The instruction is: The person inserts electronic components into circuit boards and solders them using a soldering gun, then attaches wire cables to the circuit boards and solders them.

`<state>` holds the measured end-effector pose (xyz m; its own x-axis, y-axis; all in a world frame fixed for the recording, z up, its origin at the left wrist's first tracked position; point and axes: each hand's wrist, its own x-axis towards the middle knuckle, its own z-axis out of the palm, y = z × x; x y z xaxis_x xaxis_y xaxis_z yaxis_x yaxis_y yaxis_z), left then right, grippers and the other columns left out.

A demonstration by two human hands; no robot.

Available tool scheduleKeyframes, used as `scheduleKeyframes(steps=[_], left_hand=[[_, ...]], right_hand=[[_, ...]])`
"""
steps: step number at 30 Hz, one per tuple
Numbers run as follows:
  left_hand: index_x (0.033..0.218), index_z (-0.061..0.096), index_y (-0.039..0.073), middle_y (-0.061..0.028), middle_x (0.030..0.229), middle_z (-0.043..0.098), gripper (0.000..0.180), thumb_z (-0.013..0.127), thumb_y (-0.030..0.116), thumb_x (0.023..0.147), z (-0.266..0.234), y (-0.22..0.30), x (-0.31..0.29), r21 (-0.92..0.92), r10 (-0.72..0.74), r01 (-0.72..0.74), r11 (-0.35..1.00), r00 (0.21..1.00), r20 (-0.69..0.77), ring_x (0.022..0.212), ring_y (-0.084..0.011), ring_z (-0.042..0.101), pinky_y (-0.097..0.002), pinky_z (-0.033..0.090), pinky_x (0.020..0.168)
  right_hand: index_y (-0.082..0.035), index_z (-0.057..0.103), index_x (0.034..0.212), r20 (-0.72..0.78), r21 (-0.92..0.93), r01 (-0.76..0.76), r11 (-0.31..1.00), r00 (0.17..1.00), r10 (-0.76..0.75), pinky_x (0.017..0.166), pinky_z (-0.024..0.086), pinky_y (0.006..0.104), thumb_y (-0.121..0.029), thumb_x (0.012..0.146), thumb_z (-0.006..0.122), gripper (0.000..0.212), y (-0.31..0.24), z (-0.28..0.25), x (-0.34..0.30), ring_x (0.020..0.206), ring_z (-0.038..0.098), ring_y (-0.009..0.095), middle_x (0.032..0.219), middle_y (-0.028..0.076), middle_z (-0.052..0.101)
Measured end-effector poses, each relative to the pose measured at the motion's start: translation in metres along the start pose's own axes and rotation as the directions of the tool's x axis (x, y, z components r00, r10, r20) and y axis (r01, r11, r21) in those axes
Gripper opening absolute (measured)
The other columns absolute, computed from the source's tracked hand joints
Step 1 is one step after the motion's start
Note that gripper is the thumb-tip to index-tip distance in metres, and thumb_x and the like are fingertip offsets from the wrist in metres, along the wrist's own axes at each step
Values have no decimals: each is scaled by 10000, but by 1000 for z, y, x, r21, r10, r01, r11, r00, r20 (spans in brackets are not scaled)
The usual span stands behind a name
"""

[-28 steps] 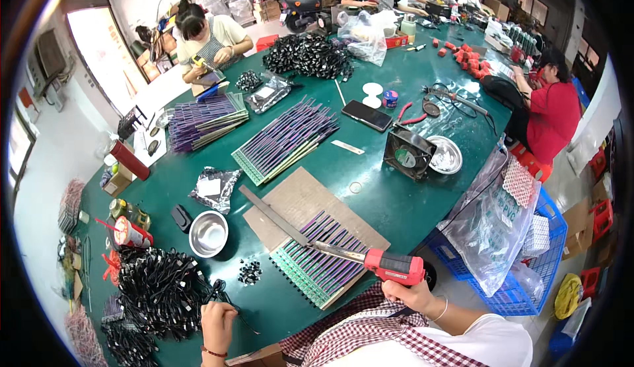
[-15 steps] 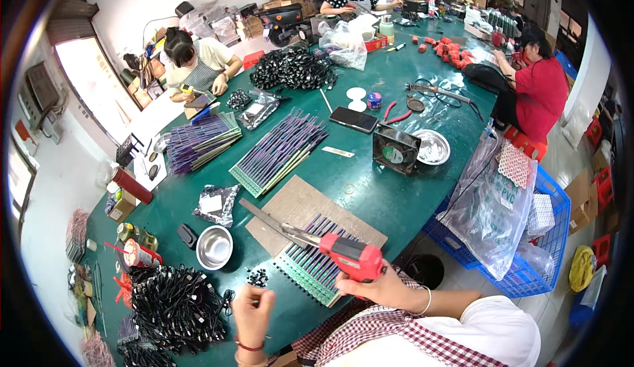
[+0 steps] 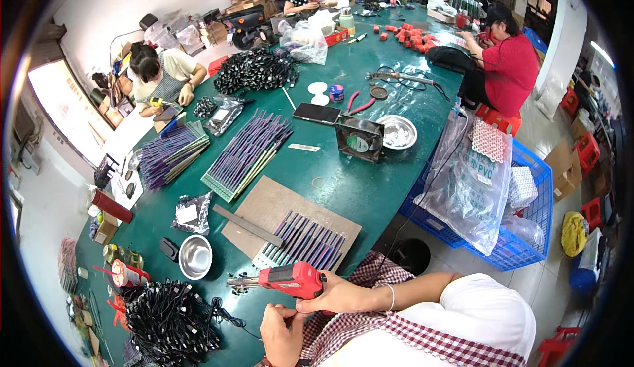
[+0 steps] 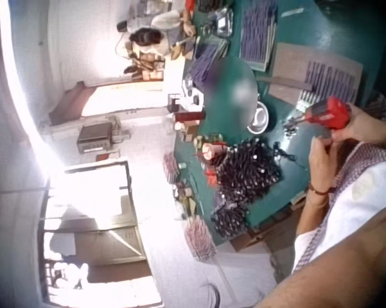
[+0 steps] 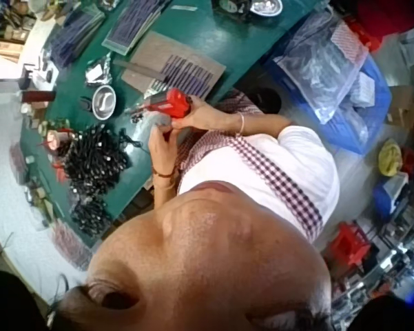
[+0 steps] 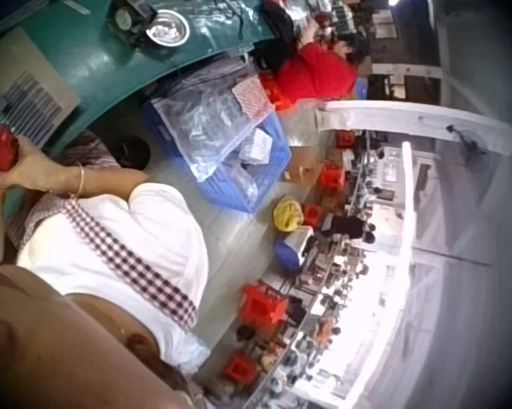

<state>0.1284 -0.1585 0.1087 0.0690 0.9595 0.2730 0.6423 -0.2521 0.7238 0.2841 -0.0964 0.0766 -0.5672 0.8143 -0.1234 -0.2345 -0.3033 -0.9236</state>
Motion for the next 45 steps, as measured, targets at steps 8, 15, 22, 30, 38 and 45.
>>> scheduleKeyframes(steps=[8,15,22,30,38,45], left_hand=[[793,544,-21,-103,664,588,102,641,9,780,14,-14,0,-151,-190,189,970,982,7,554,-135,529,-267,420,522],[723,506,-30,-36,604,553,104,589,-43,785,22,-25,3,-208,-205,199,958,979,-9,510,-55,478,-204,374,472],[778,565,-16,-36,625,550,60,604,10,816,6,-5,16,-273,-249,268,924,963,104,587,-71,447,-241,401,529],[758,546,-11,-160,639,565,91,629,24,777,16,15,16,-80,-127,118,990,986,-111,541,-280,544,-343,433,518],[738,516,-2,-164,641,531,113,625,10,768,8,13,19,-29,-132,129,991,959,-250,540,-317,527,-360,431,513],[736,519,14,-135,621,490,117,629,-12,766,9,2,20,80,-64,88,993,962,-265,501,-288,488,-358,400,477]], right_hand=[[-11,471,1161,-56,-248,80,965,994,-97,730,456,292,-159,800,651,429,-5,2,-6,780,549,137,840,78,587],[-22,392,1234,-29,-302,42,953,998,-53,738,453,276,-171,802,649,524,-11,-4,-6,773,547,157,897,95,569],[-26,429,1205,-33,-157,70,985,997,-76,746,450,267,-130,804,666,477,-9,-4,-2,796,544,106,857,40,579],[-2,554,969,-186,232,-3,973,981,47,684,491,278,-52,770,693,248,0,1,5,723,584,117,835,39,597],[-14,576,870,-211,295,-4,955,975,69,631,478,270,-43,797,654,111,-9,-4,14,673,575,113,753,31,593],[-56,489,1073,-83,-87,23,996,996,-30,711,448,226,-131,810,702,347,-19,1,22,815,530,50,889,-5,577]])
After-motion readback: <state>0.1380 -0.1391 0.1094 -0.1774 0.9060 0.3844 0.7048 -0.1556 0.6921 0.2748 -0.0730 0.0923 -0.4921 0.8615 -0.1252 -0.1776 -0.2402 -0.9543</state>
